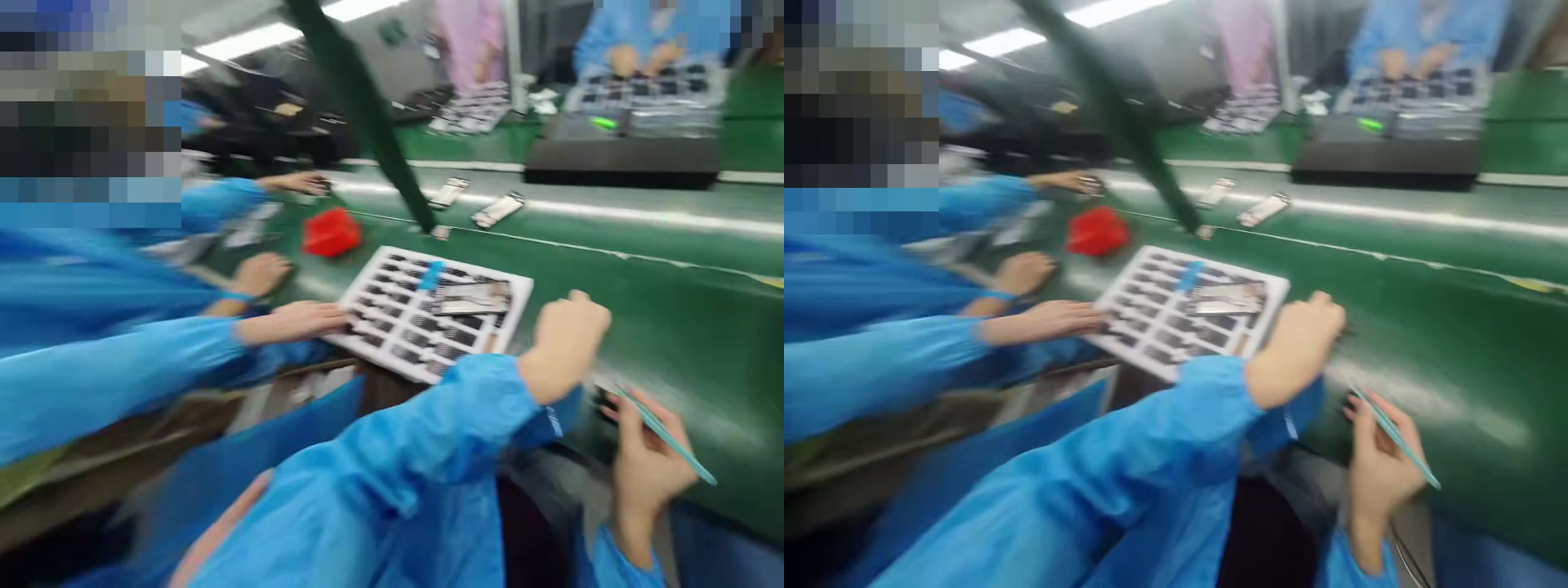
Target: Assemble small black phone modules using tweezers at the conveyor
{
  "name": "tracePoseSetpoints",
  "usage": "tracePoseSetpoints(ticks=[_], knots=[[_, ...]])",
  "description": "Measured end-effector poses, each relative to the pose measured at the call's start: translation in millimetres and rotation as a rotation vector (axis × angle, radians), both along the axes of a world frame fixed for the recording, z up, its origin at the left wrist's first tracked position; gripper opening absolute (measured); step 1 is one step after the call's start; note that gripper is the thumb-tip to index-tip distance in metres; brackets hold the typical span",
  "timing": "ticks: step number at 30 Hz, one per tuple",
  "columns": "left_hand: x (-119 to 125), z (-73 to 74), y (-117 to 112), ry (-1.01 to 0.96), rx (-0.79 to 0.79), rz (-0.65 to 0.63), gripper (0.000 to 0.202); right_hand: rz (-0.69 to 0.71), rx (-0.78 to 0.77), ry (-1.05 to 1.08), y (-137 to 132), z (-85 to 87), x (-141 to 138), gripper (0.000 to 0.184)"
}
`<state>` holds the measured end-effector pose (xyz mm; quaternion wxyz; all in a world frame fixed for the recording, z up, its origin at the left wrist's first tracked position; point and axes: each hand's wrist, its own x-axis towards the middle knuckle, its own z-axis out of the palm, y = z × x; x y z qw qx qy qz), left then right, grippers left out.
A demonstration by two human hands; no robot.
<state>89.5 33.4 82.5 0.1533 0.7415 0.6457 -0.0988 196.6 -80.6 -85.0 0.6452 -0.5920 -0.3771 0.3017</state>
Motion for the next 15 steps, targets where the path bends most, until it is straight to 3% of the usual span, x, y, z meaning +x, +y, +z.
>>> tracePoseSetpoints(ticks=[2,6,15], knots=[[10.9,-6.5,8.2,-0.001,0.011,-0.073,0.023,-0.083,-0.040,-0.011,-9.1,6.7,16.1,0.031],[12.5,-16.6,20.4,0.071,0.038,-0.116,0.034,-0.051,-0.038,0.046,-7.7,14.6,18.0,0.022],[32.9,-29.6,18.9,0.147,0.005,-0.181,0.035,-0.005,-0.047,0.072,-13.2,16.7,18.5,0.016]])
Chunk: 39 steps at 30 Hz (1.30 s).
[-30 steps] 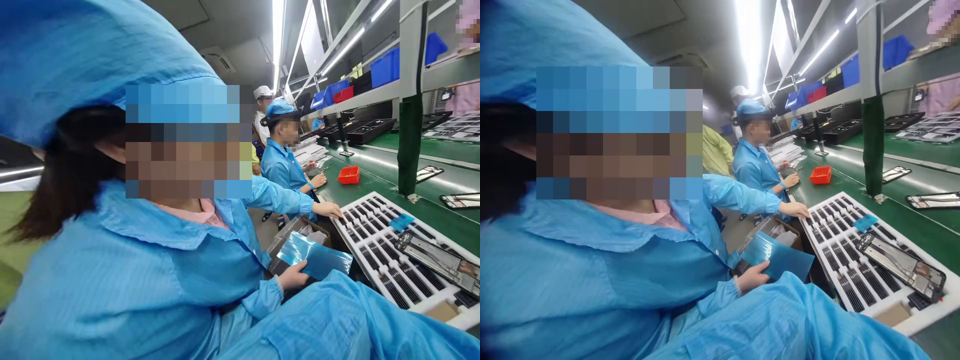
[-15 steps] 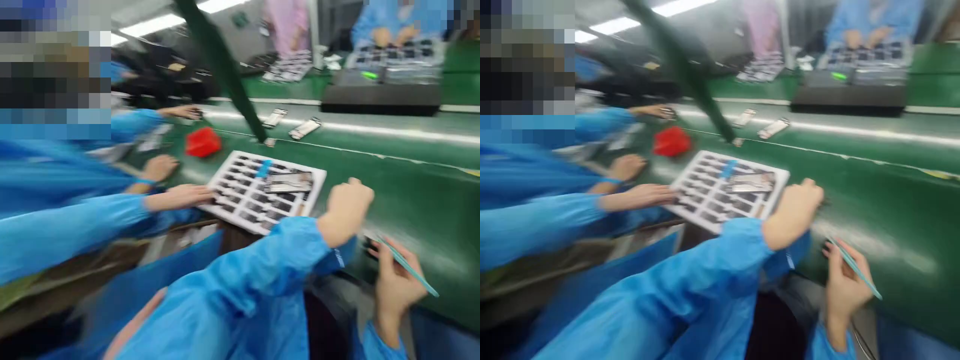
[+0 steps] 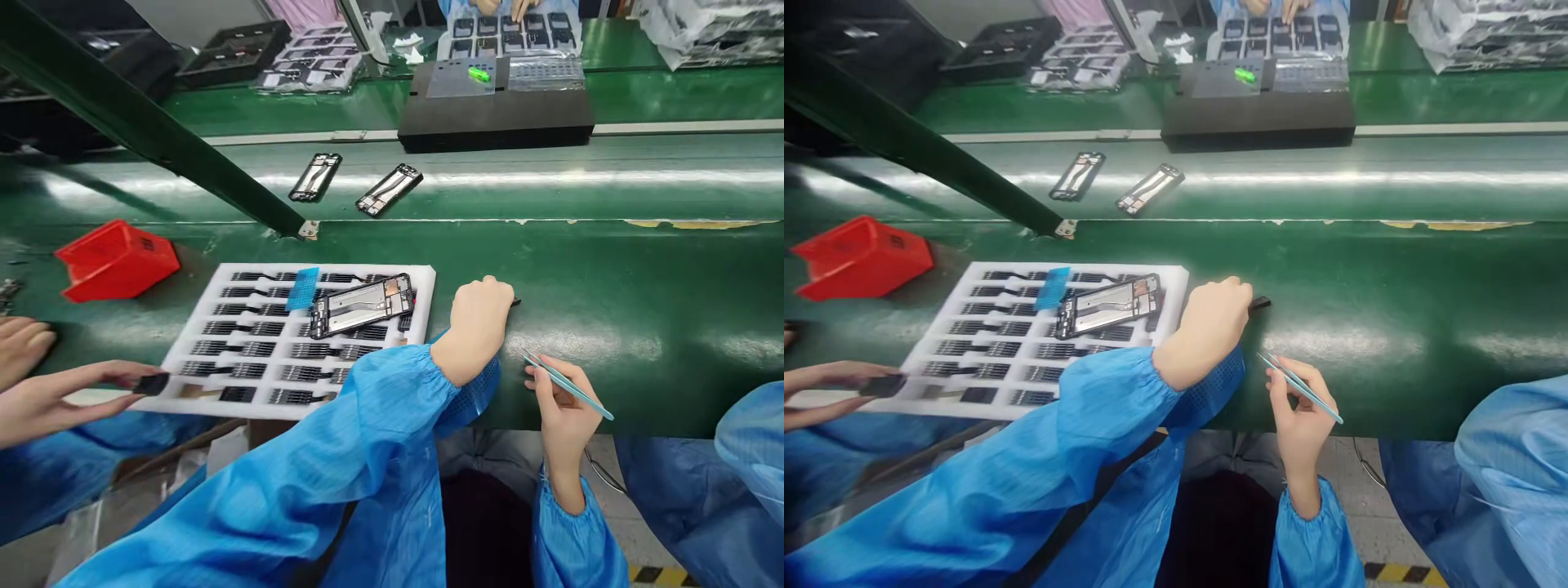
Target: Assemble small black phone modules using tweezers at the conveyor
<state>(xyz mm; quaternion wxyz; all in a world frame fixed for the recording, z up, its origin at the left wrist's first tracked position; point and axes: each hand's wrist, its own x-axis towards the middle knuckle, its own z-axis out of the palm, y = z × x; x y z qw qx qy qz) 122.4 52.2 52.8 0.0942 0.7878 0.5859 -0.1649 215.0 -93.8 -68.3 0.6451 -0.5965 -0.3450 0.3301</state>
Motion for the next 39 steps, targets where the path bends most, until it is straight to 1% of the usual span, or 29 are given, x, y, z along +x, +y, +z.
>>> tracePoseSetpoints(ticks=[6,12,13,18,27,30,32,36,38,39], knots=[[-0.2,-1.7,1.3,0.006,0.024,0.005,0.033,0.015,0.021,0.004,1.4,-0.5,0.6,0.014],[4.3,-10.3,2.2,0.018,-0.012,0.015,0.018,0.013,0.004,0.003,1.4,-2.0,0.1,0.017],[3.7,-11.1,3.0,0.019,-0.018,0.017,0.018,0.013,0.011,0.007,1.3,-2.2,0.2,0.017],[-1.3,-11.3,9.8,0.024,-0.036,0.023,0.035,0.009,0.009,0.019,1.9,-1.5,0.2,0.018],[-4.5,-15.9,22.8,-0.012,-0.104,0.023,0.039,0.001,0.007,0.025,2.5,-2.7,0.2,0.022],[-9.2,-10.6,23.6,-0.034,-0.100,0.031,0.037,0.001,-0.002,0.021,1.8,-3.6,1.2,0.022],[-15.8,-2.5,25.2,-0.049,-0.080,0.037,0.034,0.001,-0.006,0.018,1.8,-3.7,1.4,0.022],[-33.9,13.9,33.1,-0.066,-0.004,0.051,0.019,0.001,0.015,0.018,2.8,-2.9,0.2,0.022],[-41.4,15.4,36.8,-0.054,0.024,0.063,0.017,0.000,0.020,0.019,3.3,-2.6,-0.2,0.022],[-44.0,13.7,37.6,-0.042,0.026,0.066,0.016,0.000,0.020,0.021,3.4,-2.5,-0.3,0.022]])
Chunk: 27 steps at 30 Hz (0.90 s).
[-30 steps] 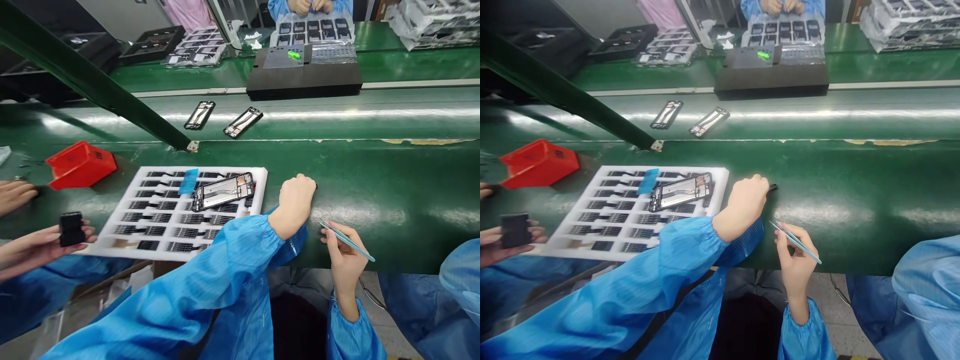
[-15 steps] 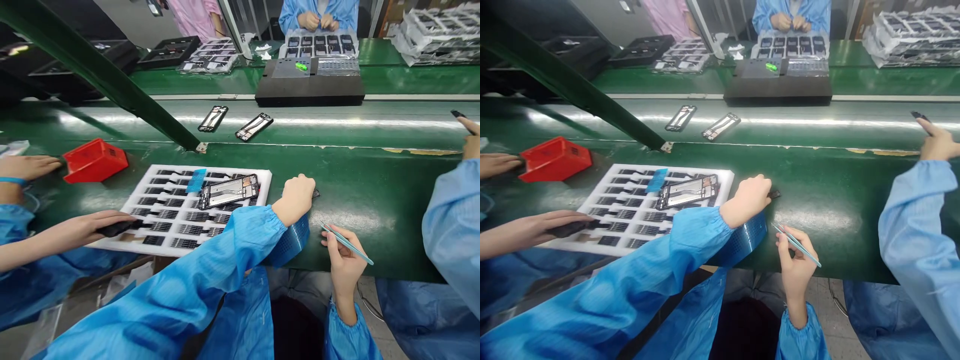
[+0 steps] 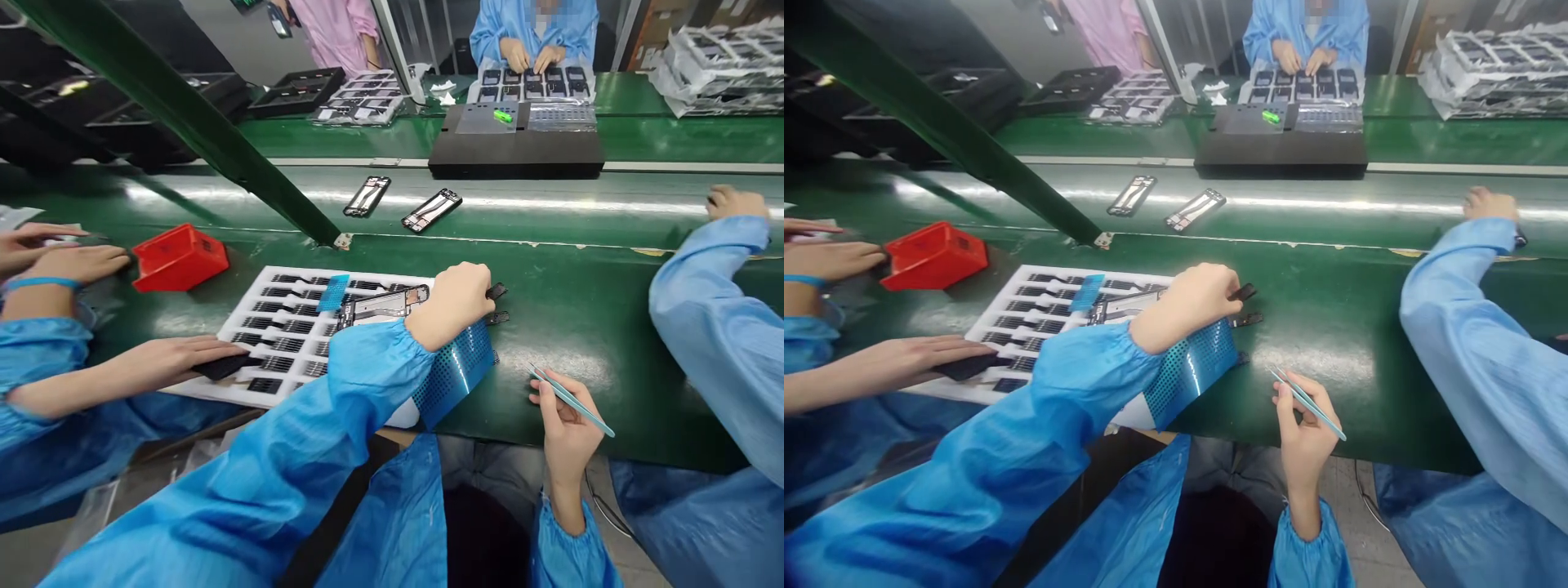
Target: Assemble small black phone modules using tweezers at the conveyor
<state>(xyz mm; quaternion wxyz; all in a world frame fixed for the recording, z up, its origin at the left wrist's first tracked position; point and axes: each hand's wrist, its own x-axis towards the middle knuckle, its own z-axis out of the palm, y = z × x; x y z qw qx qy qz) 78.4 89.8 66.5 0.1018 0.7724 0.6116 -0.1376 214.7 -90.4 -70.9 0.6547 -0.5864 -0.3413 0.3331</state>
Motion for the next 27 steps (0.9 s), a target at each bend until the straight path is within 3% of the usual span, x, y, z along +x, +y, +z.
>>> tracePoseSetpoints(ticks=[9,11,14,18,20,22,25,27], knots=[[0.5,-34.8,-8.9,0.010,-0.062,-0.078,0.031,-0.005,0.002,-0.001,-0.4,-0.7,1.4,0.020],[-3.5,-31.8,-8.2,-0.025,-0.059,-0.080,0.030,-0.007,-0.005,-0.016,-0.5,-0.6,2.1,0.020],[-18.8,-15.6,-15.4,-0.113,-0.011,-0.049,0.032,-0.012,-0.006,-0.022,-0.6,0.4,4.2,0.022],[-45.5,0.5,-57.0,-0.313,0.112,0.000,0.021,-0.051,-0.022,-0.026,0.8,8.8,0.6,0.026],[-51.7,-7.6,-87.0,-0.610,0.292,0.021,0.007,-0.106,-0.011,-0.031,3.3,18.2,-9.5,0.027],[-50.2,-25.6,-114.6,-1.010,0.549,0.014,0.008,-0.147,0.035,-0.038,6.6,30.2,-25.6,0.027],[-41.6,-53.4,-142.1,-1.131,0.705,0.065,0.015,-0.104,0.114,-0.124,12.1,46.2,-52.4,0.024],[-39.2,-62.7,-151.9,-1.189,0.742,0.102,0.018,-0.053,0.139,-0.229,16.0,51.8,-65.3,0.020]])
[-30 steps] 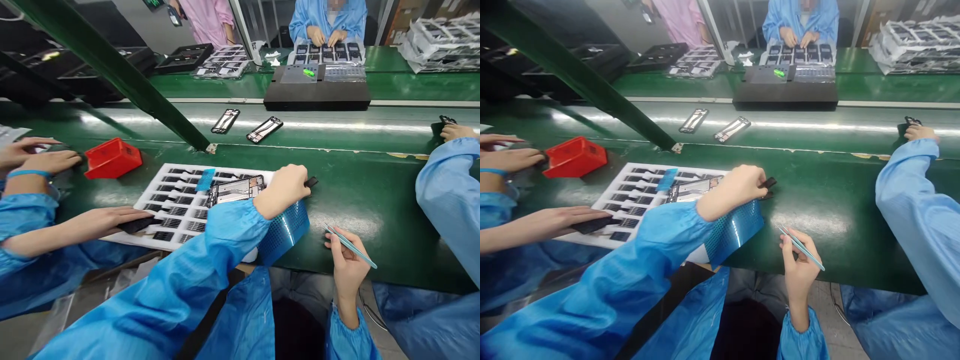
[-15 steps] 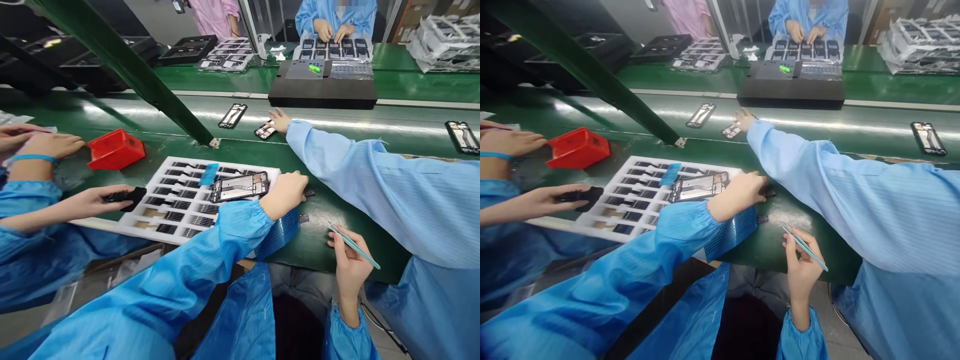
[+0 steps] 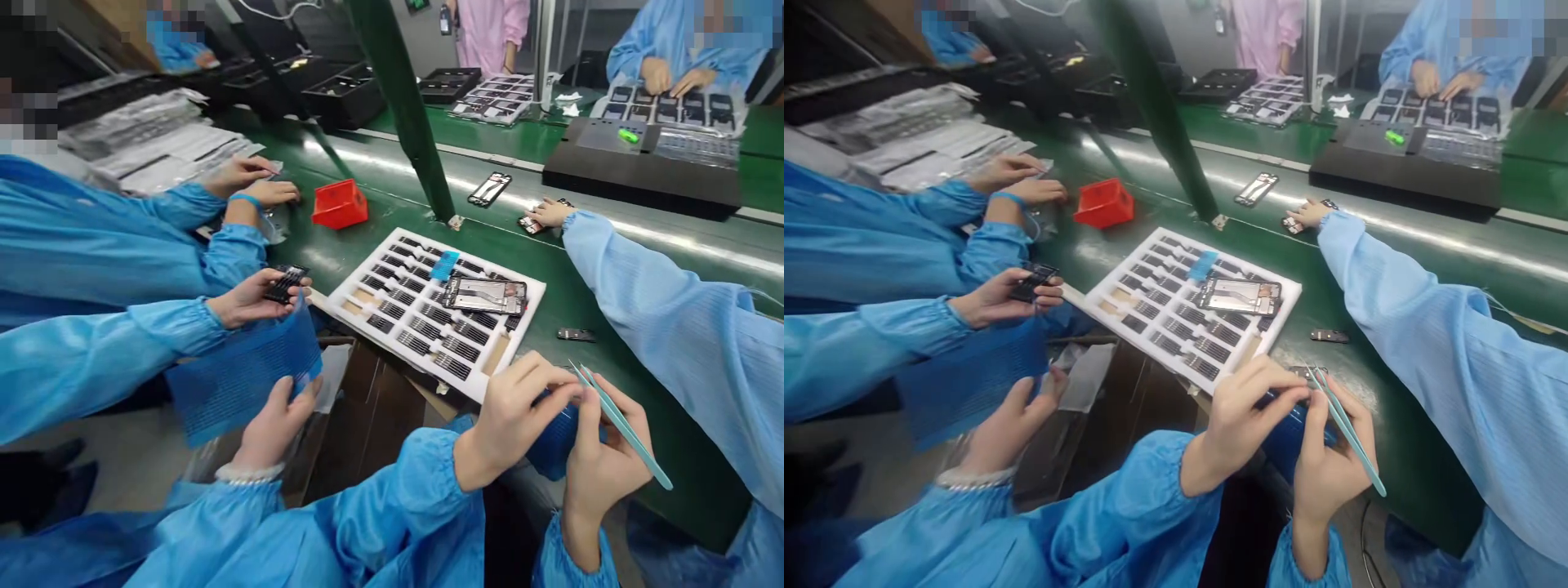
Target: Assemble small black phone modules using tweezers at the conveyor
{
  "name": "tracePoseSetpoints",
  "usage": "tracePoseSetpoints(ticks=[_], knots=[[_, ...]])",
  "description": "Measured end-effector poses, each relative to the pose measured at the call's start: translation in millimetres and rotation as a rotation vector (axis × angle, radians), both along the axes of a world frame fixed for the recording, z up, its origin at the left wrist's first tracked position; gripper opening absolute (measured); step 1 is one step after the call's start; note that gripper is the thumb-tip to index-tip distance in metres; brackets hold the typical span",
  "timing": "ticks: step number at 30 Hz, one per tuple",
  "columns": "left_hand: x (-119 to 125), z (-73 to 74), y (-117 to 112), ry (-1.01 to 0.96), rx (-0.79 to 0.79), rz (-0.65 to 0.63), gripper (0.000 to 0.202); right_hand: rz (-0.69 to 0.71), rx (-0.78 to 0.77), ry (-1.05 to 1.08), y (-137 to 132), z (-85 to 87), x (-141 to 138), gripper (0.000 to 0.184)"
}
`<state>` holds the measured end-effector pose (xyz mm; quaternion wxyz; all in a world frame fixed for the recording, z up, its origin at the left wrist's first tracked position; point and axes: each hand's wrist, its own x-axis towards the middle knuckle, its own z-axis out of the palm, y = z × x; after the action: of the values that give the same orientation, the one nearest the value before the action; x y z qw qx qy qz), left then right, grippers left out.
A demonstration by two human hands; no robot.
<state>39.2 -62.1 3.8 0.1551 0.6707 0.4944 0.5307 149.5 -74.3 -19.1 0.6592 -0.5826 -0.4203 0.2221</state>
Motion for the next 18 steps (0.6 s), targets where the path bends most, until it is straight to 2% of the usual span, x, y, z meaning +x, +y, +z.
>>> tracePoseSetpoints(ticks=[3,5,7,10,18], knots=[[-7.4,1.7,-9.2,-0.212,-0.066,-0.032,0.014,0.026,0.031,-0.142,5.7,1.9,-6.9,0.016],[-18.6,7.5,-13.5,-0.360,-0.217,-0.090,0.012,0.032,0.077,-0.228,8.8,2.0,-5.8,0.014],[-31.4,11.8,-16.1,-0.458,-0.410,-0.167,0.022,0.039,0.125,-0.313,11.3,2.8,-4.0,0.010],[-46.5,13.5,-17.6,-0.520,-0.615,-0.252,0.019,0.054,0.188,-0.384,13.9,4.0,-4.2,0.009],[-58.2,14.4,-18.4,-0.555,-0.708,-0.223,0.014,0.114,0.369,-0.511,15.9,0.7,-8.7,0.029]])
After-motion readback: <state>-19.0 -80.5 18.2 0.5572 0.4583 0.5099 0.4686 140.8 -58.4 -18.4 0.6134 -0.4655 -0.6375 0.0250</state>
